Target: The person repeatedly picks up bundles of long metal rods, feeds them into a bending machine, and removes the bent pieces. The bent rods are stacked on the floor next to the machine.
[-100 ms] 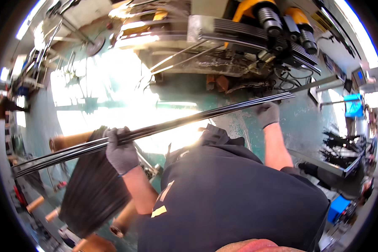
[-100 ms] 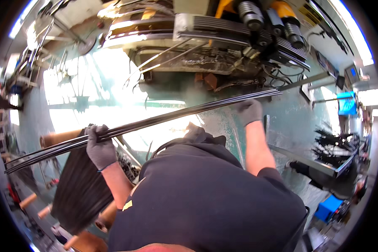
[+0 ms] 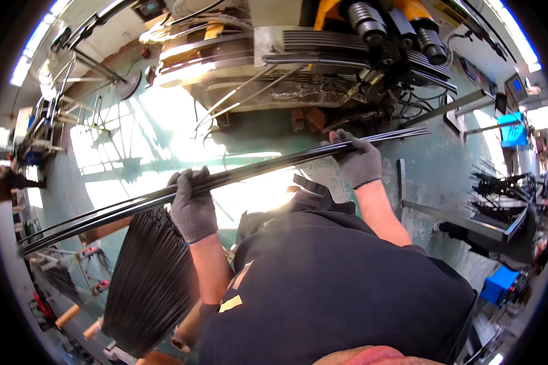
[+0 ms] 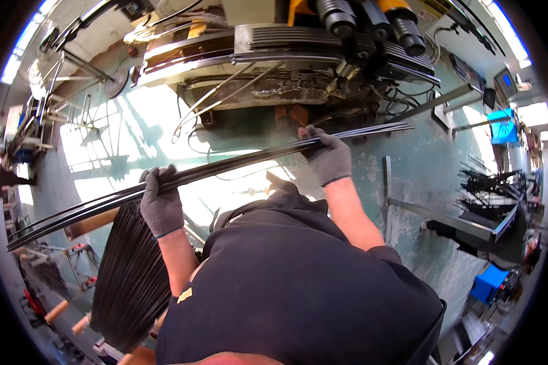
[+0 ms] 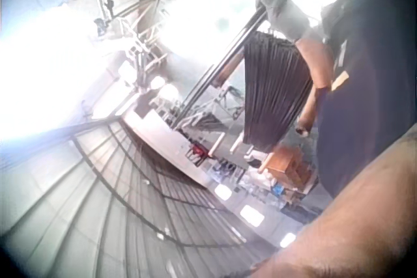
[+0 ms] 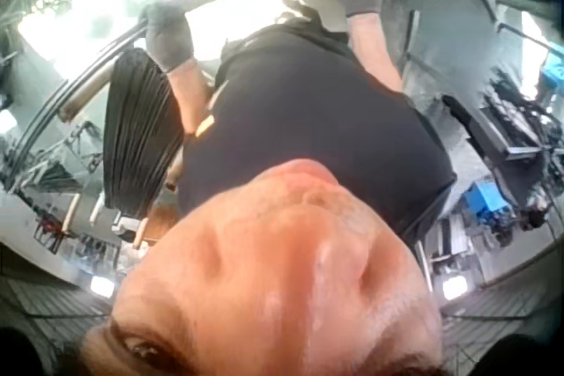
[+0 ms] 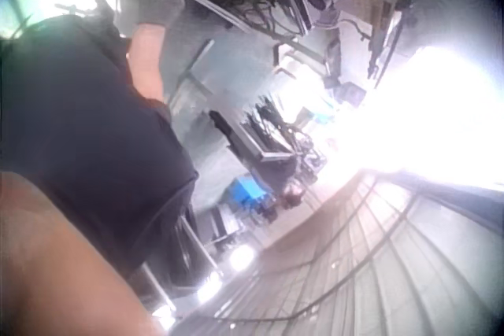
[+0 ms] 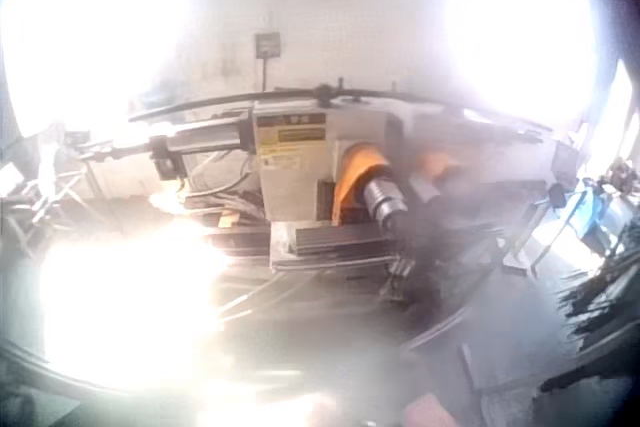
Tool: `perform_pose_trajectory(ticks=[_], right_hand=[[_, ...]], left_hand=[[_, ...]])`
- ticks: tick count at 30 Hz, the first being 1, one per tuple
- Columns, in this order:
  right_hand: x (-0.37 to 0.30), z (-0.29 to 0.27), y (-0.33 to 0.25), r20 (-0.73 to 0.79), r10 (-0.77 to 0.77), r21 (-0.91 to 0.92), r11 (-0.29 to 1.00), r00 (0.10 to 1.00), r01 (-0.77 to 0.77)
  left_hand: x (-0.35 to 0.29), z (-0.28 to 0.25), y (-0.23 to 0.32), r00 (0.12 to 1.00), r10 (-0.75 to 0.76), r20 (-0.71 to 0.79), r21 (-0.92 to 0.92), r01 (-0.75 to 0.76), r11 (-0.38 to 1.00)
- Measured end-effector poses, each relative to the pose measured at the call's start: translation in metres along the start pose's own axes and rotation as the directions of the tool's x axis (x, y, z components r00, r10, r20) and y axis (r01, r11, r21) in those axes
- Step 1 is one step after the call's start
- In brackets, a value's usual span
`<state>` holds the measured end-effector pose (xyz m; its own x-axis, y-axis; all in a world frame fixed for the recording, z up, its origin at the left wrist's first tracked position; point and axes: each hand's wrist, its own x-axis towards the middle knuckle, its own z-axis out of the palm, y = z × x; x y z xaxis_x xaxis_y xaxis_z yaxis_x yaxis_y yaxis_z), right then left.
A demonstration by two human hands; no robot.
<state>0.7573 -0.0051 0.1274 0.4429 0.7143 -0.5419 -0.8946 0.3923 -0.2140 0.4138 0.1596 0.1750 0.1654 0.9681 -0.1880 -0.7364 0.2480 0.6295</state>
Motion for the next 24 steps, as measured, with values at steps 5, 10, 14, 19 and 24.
perform_pose_trajectory(ticks=[5,10,14,19,24], right_hand=[[0.042,0.019,-0.047,-0.13,-0.225,-0.059,0.974,0.966,0.219],[0.069,0.034,-0.144,-0.204,-0.593,-0.219,0.803,0.779,0.554],[0.107,0.007,-0.23,-0.308,-0.747,-0.425,0.662,0.589,0.618],[0.137,0.034,-0.207,0.055,-0.512,-0.089,0.852,0.857,0.515],[0.204,-0.017,-0.241,0.288,-0.742,-0.644,0.318,0.605,0.696]], left_hand=[[0.057,0.055,-0.026,0.954,-0.15,0.261,-0.052,0.169,0.984],[0.15,0.063,0.03,0.941,-0.103,0.323,-0.087,0.138,0.987],[0.215,0.048,0.041,0.971,-0.121,0.206,-0.203,0.163,0.966],[0.275,0.038,0.021,0.964,-0.182,0.193,-0.047,0.194,0.98],[0.314,0.061,-0.001,0.941,-0.265,0.211,0.026,0.265,0.964]])
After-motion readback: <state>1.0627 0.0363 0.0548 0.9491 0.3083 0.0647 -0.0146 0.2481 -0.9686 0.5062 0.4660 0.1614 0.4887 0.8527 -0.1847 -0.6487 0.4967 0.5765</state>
